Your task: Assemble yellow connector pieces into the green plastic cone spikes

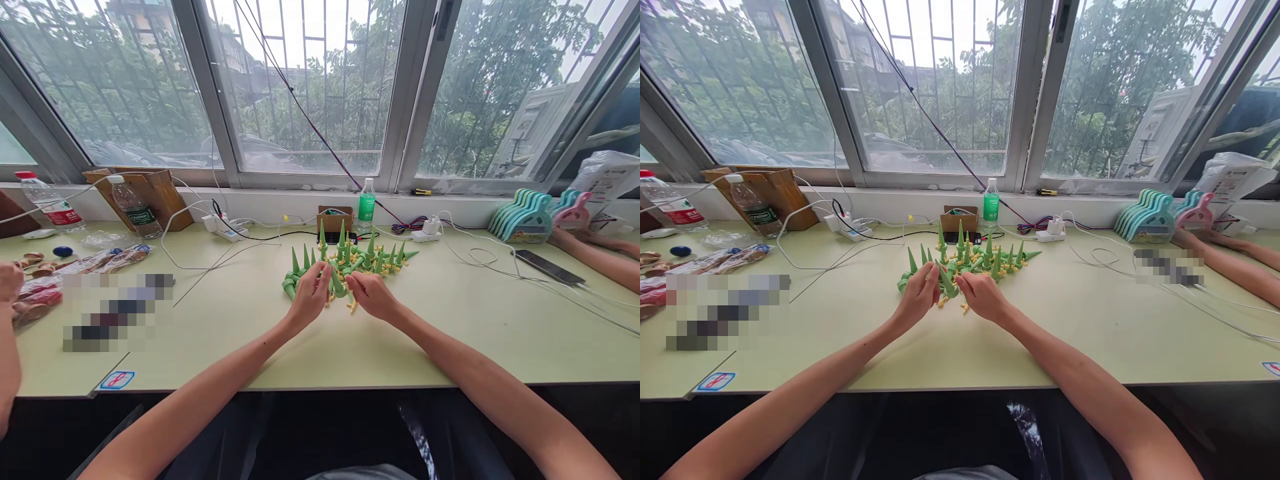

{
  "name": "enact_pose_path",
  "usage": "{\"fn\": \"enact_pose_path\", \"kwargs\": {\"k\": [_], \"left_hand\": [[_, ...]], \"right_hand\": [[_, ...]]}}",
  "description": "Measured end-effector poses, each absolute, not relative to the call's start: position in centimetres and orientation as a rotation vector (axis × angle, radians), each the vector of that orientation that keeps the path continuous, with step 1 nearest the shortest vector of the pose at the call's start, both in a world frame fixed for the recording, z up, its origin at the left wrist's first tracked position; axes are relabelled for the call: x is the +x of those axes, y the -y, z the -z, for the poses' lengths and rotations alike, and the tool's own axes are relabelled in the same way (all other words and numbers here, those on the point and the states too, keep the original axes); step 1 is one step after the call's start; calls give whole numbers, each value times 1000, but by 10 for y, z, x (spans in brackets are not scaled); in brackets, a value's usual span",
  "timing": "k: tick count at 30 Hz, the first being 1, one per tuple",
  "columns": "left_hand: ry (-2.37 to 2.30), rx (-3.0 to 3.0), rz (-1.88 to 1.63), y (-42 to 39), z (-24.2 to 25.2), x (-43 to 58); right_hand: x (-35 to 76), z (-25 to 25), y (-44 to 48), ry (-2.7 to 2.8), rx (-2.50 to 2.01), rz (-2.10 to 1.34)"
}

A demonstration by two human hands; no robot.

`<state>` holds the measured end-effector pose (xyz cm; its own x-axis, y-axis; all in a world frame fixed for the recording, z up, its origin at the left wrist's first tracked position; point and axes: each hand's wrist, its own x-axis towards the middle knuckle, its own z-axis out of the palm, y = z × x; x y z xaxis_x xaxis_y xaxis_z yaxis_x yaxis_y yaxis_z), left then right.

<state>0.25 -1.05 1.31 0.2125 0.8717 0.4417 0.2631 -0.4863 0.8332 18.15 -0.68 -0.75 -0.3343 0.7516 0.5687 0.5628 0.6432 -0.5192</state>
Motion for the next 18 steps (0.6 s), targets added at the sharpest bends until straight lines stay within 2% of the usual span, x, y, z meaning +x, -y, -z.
{"fn": "enact_pose_path", "kwargs": {"k": [9, 18], "left_hand": [[-983, 1664, -1297, 2, -8, 4], [-865, 1722, -1101, 3, -7, 2]], "right_hand": [[182, 9, 5, 1958, -1063, -282], [181, 3, 11, 1964, -975, -309]]}}
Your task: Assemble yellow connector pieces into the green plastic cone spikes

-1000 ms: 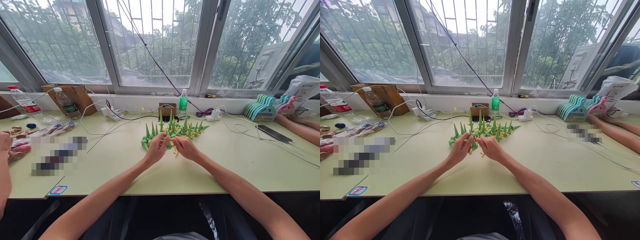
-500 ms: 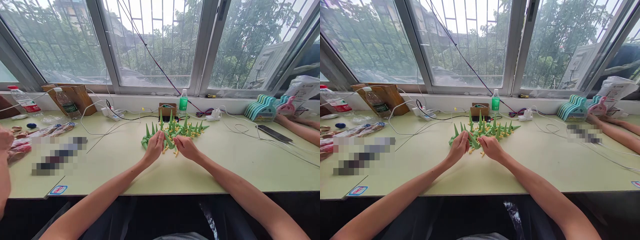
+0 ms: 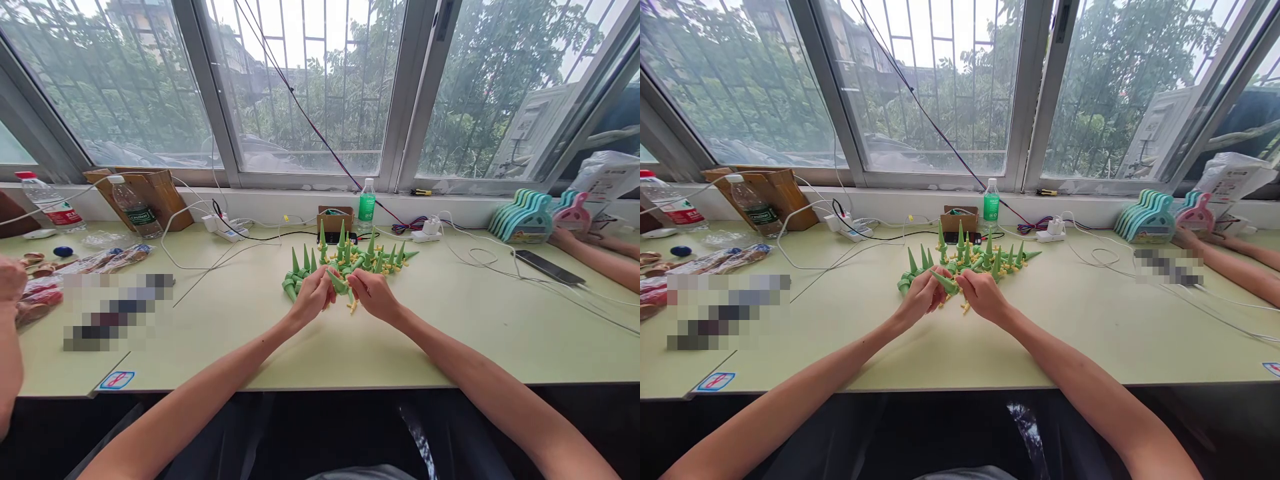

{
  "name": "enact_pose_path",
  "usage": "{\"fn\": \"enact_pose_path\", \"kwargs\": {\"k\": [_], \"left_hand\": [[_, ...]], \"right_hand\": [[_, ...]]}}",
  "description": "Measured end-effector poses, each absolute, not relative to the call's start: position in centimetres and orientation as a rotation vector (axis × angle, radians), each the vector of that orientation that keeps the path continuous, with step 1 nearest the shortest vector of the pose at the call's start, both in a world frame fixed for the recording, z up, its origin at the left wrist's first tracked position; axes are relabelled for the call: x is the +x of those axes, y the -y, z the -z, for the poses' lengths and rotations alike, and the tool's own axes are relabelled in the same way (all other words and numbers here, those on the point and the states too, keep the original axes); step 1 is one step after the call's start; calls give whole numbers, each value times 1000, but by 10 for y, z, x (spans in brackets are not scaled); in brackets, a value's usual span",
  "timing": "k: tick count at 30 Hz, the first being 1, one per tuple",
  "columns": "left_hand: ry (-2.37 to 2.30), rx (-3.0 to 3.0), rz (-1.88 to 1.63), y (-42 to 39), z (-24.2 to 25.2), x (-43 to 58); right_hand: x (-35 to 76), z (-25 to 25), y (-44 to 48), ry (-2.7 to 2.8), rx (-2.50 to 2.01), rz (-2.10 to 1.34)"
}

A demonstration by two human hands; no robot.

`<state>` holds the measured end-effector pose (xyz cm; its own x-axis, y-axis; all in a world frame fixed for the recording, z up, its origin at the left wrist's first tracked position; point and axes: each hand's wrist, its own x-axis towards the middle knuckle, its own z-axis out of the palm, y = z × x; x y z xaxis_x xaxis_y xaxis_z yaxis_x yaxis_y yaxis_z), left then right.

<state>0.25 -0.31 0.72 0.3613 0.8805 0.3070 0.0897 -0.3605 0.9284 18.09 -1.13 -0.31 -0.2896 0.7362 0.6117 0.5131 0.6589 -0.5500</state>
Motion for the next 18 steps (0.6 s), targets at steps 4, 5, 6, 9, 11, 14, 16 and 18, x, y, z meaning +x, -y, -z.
{"fn": "enact_pose_path", "kwargs": {"k": [4, 5, 6, 9, 11, 14, 16, 18], "left_hand": [[-850, 1746, -1076, 4, -8, 1], [-851, 1755, -1073, 4, -8, 1], [-852, 1762, -1071, 5, -8, 1], [-857, 1769, -1056, 5, -9, 1], [-864, 1765, -1039, 5, -9, 1], [-864, 1761, -1023, 5, -9, 1], [-865, 1762, -1019, 5, -9, 1], [-874, 1764, -1013, 5, -9, 1]], "right_hand": [[181, 3, 11, 1972, -958, -320], [181, 3, 11, 1970, -958, -317], [181, 3, 11, 1969, -957, -313], [181, 2, 11, 1971, -957, -309], [181, 3, 11, 1970, -957, -310], [181, 4, 11, 1964, -944, -317], [182, 4, 10, 1962, -928, -328], [182, 5, 9, 1961, -920, -335]]}}
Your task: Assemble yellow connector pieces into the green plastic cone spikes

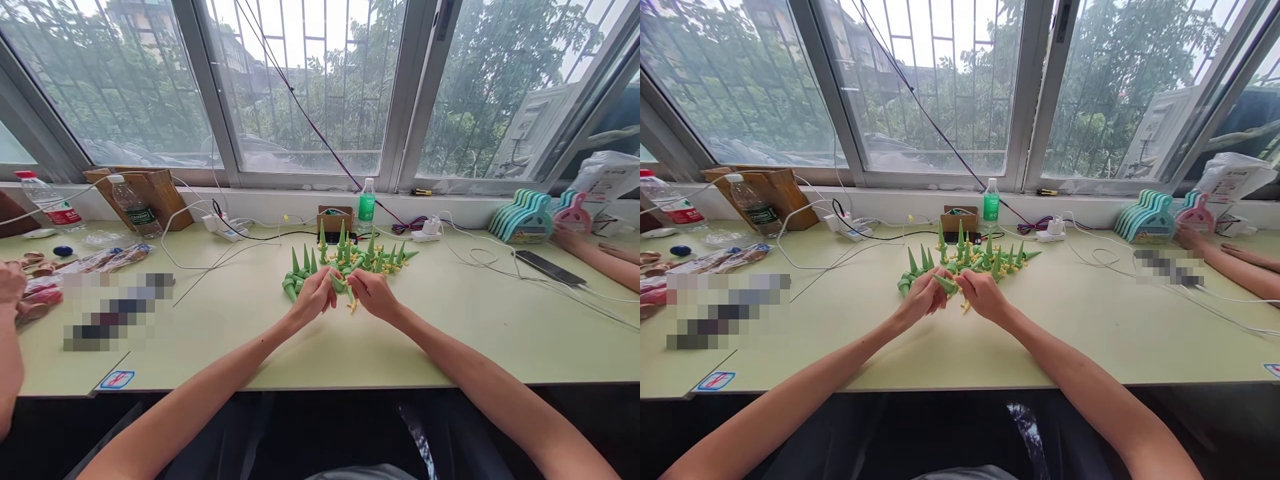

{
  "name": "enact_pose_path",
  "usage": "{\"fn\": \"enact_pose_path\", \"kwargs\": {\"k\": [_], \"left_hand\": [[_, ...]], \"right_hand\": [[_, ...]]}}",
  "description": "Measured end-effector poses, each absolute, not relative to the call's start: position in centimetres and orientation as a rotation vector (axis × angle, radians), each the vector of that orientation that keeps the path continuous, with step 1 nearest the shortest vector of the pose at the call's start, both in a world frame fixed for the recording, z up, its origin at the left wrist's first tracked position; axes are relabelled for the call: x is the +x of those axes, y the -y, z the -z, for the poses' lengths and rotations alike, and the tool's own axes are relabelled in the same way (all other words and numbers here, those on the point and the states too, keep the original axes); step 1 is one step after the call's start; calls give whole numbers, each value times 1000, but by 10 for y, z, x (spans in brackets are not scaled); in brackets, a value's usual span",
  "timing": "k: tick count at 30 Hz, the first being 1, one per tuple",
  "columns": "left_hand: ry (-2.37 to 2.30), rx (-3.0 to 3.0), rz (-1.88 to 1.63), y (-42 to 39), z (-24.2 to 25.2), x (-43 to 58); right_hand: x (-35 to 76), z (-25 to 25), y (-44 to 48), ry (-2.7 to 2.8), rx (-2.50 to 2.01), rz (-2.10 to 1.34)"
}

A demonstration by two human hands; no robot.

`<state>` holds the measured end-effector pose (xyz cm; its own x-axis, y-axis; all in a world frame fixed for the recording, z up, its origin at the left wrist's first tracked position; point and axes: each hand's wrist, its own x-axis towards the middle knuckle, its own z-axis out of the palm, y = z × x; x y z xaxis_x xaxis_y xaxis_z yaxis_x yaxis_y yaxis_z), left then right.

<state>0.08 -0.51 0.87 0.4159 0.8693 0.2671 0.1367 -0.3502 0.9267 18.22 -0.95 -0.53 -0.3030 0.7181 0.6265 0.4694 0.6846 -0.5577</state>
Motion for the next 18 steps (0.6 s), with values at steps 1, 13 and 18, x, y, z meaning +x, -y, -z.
{"fn": "enact_pose_path", "kwargs": {"k": [1, 13, 18], "left_hand": [[-879, 1764, -1010, 5, -9, 1], [-895, 1762, -1033, 7, -11, 1], [-944, 1789, -1050, 7, -11, 1]], "right_hand": [[182, 6, 9, 1959, -920, -335], [182, 5, 8, 1973, -926, -331], [182, 4, 10, 1969, -926, -339]]}}
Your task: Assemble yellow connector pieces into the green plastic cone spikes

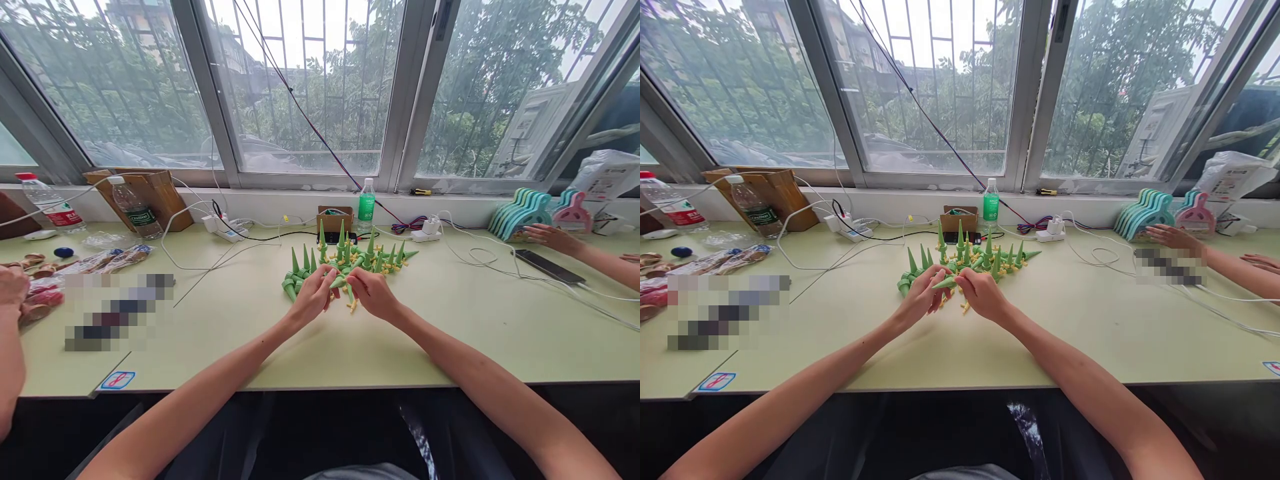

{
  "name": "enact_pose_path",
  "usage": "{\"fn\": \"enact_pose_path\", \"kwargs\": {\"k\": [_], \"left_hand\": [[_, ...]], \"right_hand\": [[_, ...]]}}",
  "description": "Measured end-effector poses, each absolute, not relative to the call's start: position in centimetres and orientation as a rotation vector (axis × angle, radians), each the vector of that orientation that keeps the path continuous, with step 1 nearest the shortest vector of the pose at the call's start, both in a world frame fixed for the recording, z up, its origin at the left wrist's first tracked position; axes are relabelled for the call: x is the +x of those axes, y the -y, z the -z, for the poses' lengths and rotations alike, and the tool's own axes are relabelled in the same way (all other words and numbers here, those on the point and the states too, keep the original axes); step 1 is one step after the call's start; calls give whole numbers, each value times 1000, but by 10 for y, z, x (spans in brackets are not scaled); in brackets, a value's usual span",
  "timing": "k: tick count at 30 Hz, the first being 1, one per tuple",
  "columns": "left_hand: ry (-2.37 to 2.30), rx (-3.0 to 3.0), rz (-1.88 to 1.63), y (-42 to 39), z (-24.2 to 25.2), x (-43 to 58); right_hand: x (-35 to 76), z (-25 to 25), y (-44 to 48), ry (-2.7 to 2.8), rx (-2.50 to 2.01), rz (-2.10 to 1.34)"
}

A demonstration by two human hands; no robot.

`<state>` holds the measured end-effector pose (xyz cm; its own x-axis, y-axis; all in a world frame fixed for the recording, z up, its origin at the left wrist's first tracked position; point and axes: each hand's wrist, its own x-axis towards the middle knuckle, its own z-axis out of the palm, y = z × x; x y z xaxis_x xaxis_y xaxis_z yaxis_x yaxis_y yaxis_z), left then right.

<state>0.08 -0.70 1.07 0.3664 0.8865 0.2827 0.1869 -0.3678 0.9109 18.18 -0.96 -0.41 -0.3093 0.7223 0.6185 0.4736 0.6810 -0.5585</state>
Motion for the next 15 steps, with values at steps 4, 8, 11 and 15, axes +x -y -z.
{"fn": "enact_pose_path", "kwargs": {"k": [4, 8, 11, 15], "left_hand": [[-955, 1808, -1065, 7, -10, 1], [-951, 1815, -1075, 8, -10, 1], [-956, 1824, -1082, 9, -12, 1], [-944, 1827, -1077, 10, -13, 0]], "right_hand": [[182, 4, 10, 1967, -930, -337], [182, 4, 10, 1963, -941, -332], [182, 4, 10, 1966, -948, -327], [182, 4, 10, 1967, -962, -324]]}}
